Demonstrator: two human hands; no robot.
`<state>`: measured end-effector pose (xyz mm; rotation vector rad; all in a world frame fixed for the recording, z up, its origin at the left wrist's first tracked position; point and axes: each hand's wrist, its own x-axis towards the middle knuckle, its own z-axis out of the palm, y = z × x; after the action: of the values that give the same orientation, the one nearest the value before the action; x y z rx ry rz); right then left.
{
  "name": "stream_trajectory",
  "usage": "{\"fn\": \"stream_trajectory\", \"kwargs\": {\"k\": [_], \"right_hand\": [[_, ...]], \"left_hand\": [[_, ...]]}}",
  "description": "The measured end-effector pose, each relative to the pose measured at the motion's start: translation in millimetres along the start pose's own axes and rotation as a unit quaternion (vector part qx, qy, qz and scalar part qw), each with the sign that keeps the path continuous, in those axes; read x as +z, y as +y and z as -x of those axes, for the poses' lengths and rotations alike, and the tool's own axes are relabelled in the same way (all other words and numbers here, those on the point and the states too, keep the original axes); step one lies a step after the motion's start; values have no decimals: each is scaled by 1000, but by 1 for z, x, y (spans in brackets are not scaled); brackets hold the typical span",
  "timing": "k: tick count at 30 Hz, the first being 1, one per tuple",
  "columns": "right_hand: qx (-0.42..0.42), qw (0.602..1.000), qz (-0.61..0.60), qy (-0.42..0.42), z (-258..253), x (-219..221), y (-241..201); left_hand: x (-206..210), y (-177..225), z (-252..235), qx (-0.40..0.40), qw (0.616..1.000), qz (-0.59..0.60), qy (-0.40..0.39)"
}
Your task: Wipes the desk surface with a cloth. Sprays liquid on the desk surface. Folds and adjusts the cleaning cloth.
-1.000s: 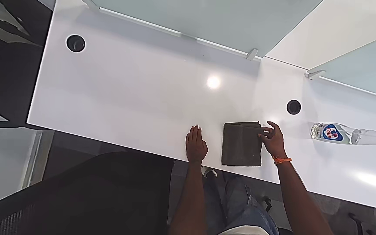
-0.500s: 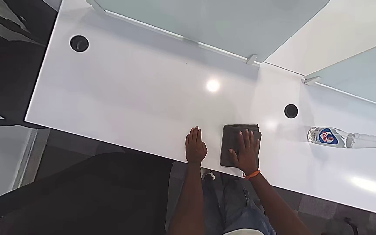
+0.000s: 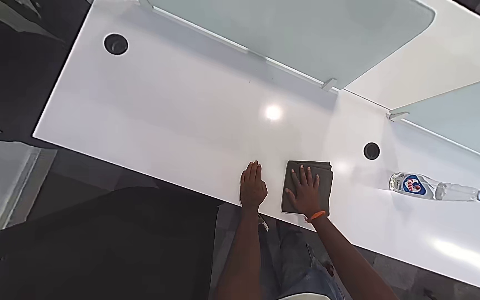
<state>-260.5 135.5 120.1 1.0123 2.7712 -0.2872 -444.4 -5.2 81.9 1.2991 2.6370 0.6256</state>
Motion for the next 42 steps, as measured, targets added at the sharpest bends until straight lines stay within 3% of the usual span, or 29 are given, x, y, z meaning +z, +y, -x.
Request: {"fn": "stream_trajectory", "kwargs": {"k": [7,15,21,29,42], "right_hand": [[-3,999,39,19,-36,4,-31],[-22,998,35,39,-141,-9,-81],[-51,997,20,48,-223,-30,-85],[-15,997,8,75,-333,-55,-89],[-3,995,-2,99,-410,-72,-93]], "left_hand": [[-2,7,-3,-3,1000,-6,0],[-3,9,-1,8,1000,-27,-8],[-4,8,0,6,1000,-13,-6],[-4,5,-4,3,1000,-7,-8],[-7,5,-2,-1,1000,-6,-2]]}}
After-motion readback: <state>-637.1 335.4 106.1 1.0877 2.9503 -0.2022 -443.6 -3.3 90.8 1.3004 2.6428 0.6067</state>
